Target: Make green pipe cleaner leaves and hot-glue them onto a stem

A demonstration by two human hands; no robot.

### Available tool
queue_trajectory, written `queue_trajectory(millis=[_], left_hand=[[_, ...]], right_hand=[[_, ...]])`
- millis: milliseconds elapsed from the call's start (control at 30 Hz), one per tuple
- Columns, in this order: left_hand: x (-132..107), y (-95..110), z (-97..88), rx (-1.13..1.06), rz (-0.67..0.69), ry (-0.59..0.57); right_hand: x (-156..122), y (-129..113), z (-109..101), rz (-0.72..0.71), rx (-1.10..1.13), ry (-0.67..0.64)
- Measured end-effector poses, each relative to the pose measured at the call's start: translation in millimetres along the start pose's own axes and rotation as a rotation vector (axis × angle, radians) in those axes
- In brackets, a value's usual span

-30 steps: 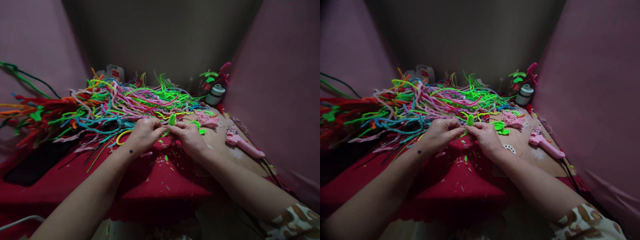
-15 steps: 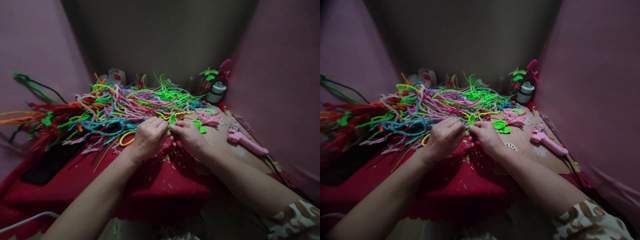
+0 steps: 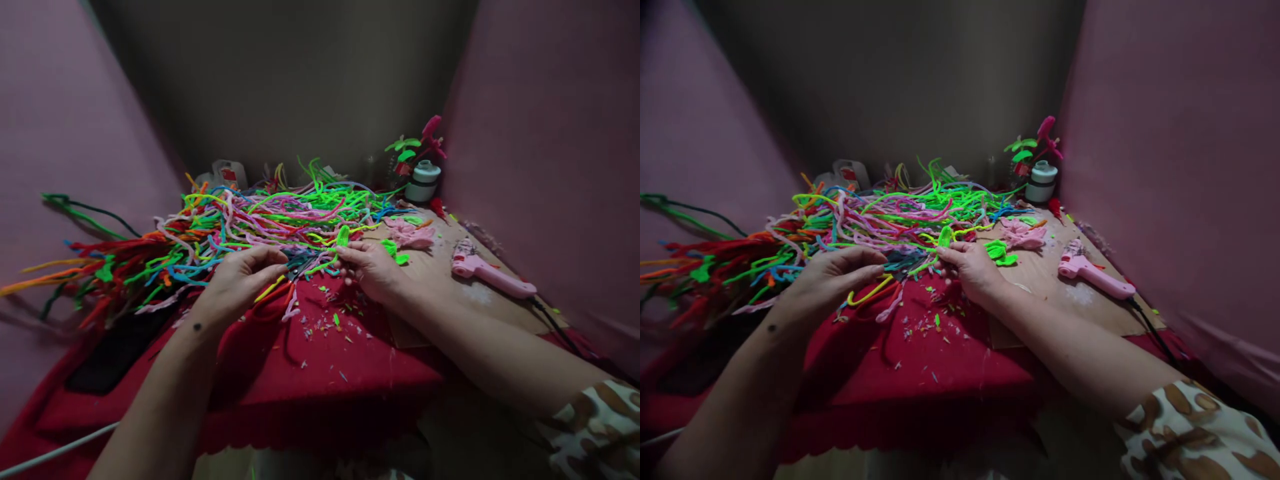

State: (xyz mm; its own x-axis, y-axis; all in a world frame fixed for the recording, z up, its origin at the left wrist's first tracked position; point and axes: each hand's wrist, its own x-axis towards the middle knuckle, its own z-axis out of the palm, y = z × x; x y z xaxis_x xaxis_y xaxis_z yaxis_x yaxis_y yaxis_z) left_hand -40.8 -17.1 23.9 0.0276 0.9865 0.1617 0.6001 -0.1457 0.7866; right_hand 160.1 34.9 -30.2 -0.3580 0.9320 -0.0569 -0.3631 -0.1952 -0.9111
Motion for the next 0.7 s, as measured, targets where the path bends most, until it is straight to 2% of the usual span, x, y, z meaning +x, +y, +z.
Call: queue_trajectory(millis=[133,233,333,567,700], left_hand=[[5,9,22.3,0.070,0.147,-0.117],[13,16,37.6,0.140,0.220,-0.136],[20,18,46.2,0.080,0.183,-0.116],[19,16,52.4,-0.326,0.030,-0.117],[16,16,53.3,-0.382,0.012,-0.049]], right_hand=[[-2,2,2,-0.028,0.044,-0.032],[-3,3,3,-0.041,0.046,-0.067],[-3,2,2,-0.031,0.034,-0.091],[-2,1,1,-0.088,0.062,-0.183],[-3,1,2,-0.081,0.036,-0.166]])
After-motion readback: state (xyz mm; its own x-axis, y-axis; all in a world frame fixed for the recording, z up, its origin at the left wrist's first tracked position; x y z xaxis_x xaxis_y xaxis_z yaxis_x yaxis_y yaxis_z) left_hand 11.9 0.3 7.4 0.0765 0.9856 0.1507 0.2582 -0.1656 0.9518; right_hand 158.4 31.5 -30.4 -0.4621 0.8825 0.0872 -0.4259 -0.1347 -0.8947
